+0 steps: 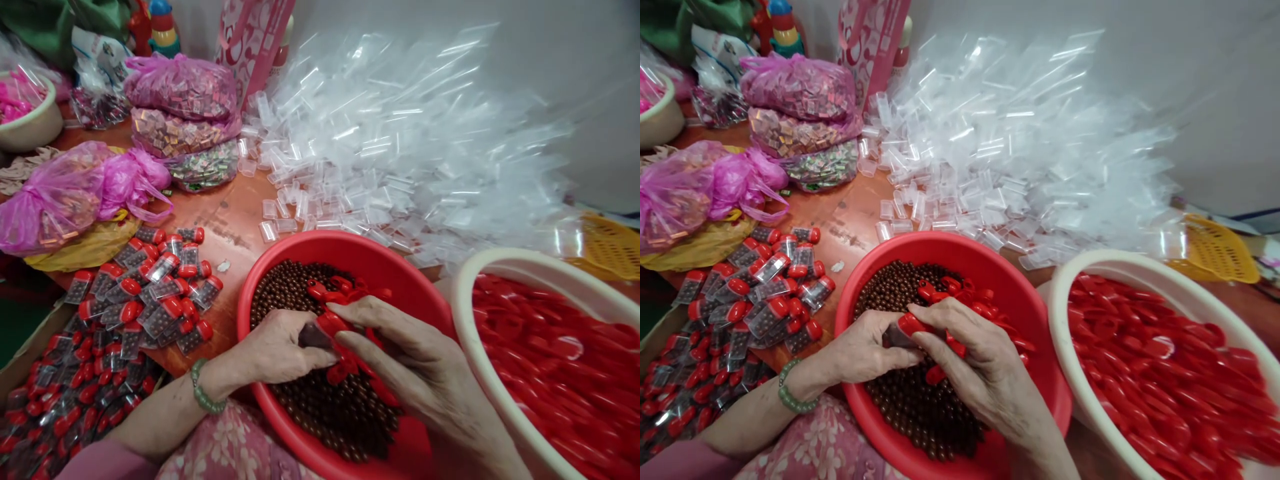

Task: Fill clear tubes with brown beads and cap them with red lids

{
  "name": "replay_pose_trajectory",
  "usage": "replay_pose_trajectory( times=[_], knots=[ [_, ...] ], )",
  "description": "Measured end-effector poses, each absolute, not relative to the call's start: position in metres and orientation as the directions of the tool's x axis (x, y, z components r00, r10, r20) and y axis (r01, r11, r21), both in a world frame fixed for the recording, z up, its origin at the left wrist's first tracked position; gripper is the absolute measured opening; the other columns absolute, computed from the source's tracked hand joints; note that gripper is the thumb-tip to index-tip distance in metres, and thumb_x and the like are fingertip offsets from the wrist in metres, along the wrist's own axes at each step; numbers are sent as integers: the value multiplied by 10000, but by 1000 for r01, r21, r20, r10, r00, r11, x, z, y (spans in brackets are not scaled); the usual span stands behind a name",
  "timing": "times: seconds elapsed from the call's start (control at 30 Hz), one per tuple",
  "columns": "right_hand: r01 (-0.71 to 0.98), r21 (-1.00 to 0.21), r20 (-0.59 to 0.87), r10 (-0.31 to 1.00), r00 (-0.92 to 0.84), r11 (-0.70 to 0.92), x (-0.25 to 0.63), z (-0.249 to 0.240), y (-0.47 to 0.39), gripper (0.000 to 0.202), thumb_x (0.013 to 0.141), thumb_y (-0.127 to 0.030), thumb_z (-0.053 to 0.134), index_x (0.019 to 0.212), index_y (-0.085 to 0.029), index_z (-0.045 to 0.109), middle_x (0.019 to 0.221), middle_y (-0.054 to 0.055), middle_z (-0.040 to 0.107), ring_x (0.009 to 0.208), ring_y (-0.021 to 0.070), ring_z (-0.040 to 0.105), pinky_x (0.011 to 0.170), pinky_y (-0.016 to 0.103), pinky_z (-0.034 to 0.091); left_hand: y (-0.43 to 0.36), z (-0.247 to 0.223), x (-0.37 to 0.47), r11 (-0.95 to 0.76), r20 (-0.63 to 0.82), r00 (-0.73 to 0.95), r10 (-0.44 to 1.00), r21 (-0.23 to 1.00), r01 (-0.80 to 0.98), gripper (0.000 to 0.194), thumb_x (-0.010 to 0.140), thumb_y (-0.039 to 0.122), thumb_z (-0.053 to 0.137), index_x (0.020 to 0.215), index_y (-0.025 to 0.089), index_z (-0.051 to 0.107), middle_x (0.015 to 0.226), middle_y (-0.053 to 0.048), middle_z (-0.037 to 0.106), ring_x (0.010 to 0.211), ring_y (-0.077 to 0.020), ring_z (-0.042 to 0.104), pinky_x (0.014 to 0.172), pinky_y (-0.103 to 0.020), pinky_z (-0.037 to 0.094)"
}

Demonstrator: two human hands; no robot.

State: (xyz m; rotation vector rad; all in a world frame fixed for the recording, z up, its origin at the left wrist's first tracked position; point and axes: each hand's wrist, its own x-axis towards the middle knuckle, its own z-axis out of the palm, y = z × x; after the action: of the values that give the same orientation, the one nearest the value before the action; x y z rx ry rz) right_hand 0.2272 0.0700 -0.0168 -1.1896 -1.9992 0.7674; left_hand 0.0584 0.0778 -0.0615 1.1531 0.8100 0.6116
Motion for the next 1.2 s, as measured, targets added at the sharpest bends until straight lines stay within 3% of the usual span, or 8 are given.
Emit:
replay_pose_trajectory(
  times=[0.3, 0.47, 0.53, 0.6, 0.7, 0.87, 1.2],
  knots=[
    [567, -668, 297, 871, -391, 482, 220, -18, 64, 234, 867, -118, 605, 1062, -238, 656, 775, 14, 620, 660, 123, 624, 582, 214, 522, 80, -65, 57, 344, -191, 678, 710, 934, -97, 118, 725, 155, 608, 616, 153, 561, 612, 35, 501, 619, -109, 453, 643, -218, 394],
    [587, -588, 313, 826, -468, 556, 221, -17, 61, 272, 909, -141, 545, 1150, -251, 609, 911, 47, 676, 758, 145, 675, 660, 229, 553, 79, -66, 55, 412, -178, 731, 659, 899, -152, 207, 724, 237, 625, 583, 161, 494, 559, 50, 417, 551, -81, 366, 541, -212, 310],
    [650, -512, 291, 825, -484, 562, 222, -19, 57, 331, 933, -240, 532, 1264, -231, 539, 1012, 90, 682, 868, 187, 685, 729, 275, 567, 80, -65, 55, 461, -208, 738, 642, 874, -155, 322, 719, 340, 669, 550, 167, 456, 517, 58, 386, 502, -70, 330, 493, -217, 267],
    [711, -403, 266, 817, -511, 576, 222, -25, 54, 517, 927, -413, 527, 1378, -179, 428, 1094, 148, 667, 961, 250, 671, 765, 349, 572, 82, -65, 55, 497, -237, 736, 634, 854, -153, 418, 692, 430, 709, 527, 170, 428, 505, 63, 372, 487, -63, 315, 481, -221, 250],
    [767, -232, 300, 794, -528, 598, 217, -37, 51, 744, 894, -550, 502, 1453, -106, 291, 1082, 196, 653, 950, 313, 656, 732, 436, 562, 83, -64, 57, 560, -293, 719, 630, 813, -159, 456, 628, 468, 768, 539, 154, 451, 536, 66, 387, 513, -56, 325, 499, -214, 255],
    [785, -98, 433, 736, -520, 612, 209, -48, 56, 692, 862, -365, 527, 1439, -68, 287, 1012, 185, 642, 831, 290, 629, 690, 428, 529, 82, -62, 60, 679, -361, 713, 601, 701, -217, 449, 514, 448, 849, 610, 117, 561, 578, 63, 474, 580, -65, 410, 600, -211, 344],
    [748, 12, 538, 626, -565, 664, 207, -52, 59, 677, 825, -404, 564, 1353, -16, 395, 854, 145, 639, 716, 247, 609, 671, 362, 510, 80, -57, 60, 770, -421, 723, 547, 592, -238, 479, 418, 417, 890, 540, 109, 544, 527, 70, 473, 536, -48, 392, 565, -209, 309]
  ],
)
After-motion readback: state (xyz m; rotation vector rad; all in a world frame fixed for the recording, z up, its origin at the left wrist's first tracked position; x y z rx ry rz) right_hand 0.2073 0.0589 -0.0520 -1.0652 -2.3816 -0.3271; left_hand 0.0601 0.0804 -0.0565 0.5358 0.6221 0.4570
